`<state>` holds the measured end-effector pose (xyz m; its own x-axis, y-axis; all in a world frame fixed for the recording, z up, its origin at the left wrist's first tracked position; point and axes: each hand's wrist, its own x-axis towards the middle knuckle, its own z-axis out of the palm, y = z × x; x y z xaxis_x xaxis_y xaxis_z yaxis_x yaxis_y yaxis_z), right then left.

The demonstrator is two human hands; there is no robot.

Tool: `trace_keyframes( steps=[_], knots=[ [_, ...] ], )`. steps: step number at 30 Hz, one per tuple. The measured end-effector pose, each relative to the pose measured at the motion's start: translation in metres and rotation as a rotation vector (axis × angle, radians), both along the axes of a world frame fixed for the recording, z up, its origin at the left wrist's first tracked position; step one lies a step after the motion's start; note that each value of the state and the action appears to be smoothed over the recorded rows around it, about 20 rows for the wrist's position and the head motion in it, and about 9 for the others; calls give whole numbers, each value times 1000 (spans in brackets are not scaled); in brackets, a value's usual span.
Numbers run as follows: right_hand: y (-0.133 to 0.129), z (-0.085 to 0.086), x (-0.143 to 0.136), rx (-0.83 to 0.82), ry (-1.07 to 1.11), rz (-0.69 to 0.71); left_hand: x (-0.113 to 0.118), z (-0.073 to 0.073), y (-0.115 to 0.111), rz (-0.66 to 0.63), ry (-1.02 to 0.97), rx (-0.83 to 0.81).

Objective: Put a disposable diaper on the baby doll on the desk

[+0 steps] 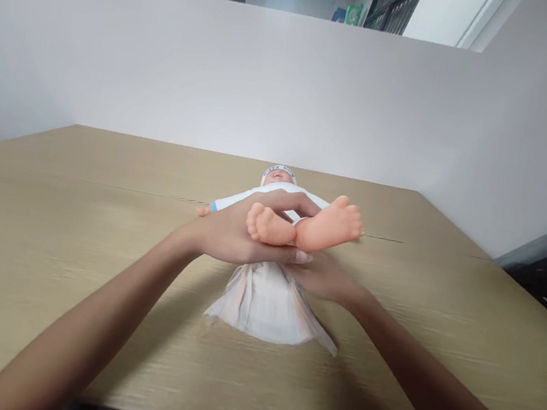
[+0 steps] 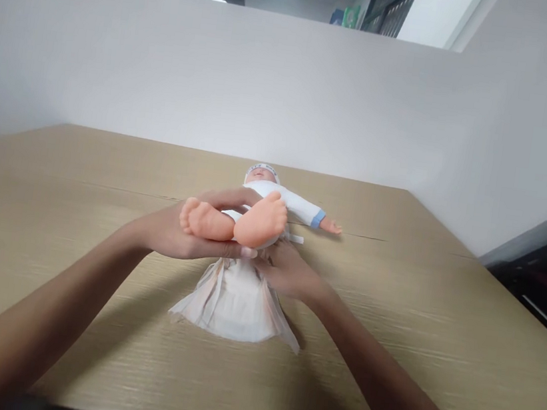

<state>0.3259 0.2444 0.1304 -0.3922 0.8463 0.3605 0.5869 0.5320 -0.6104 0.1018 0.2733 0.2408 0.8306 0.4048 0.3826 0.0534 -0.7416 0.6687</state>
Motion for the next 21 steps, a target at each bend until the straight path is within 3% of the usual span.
trace_keyframes(
  steps=[3,5,7,11,14,19,21],
  knots=[
    [-36,0,15,-51,-10,-97,-1,-10,-7,28,-18,-2],
    [-57,-4,18,49,40,-254,-1,-19,-12,34,-37,-4],
    [-71,-8,13,190,77,-321,-1,-31,-17,22,-48,-3],
    [-76,-8,0,273,142,-180,-2,-49,-28,24,-10,41],
    [-68,-7,2,274,186,-65,-7,-51,-36,32,-9,26],
    [-69,-5,32,304,87,-24,-41,-52,-41,163,82,42],
    [-74,-7,48,270,9,19,-59,-59,-38,139,106,118]
  ],
)
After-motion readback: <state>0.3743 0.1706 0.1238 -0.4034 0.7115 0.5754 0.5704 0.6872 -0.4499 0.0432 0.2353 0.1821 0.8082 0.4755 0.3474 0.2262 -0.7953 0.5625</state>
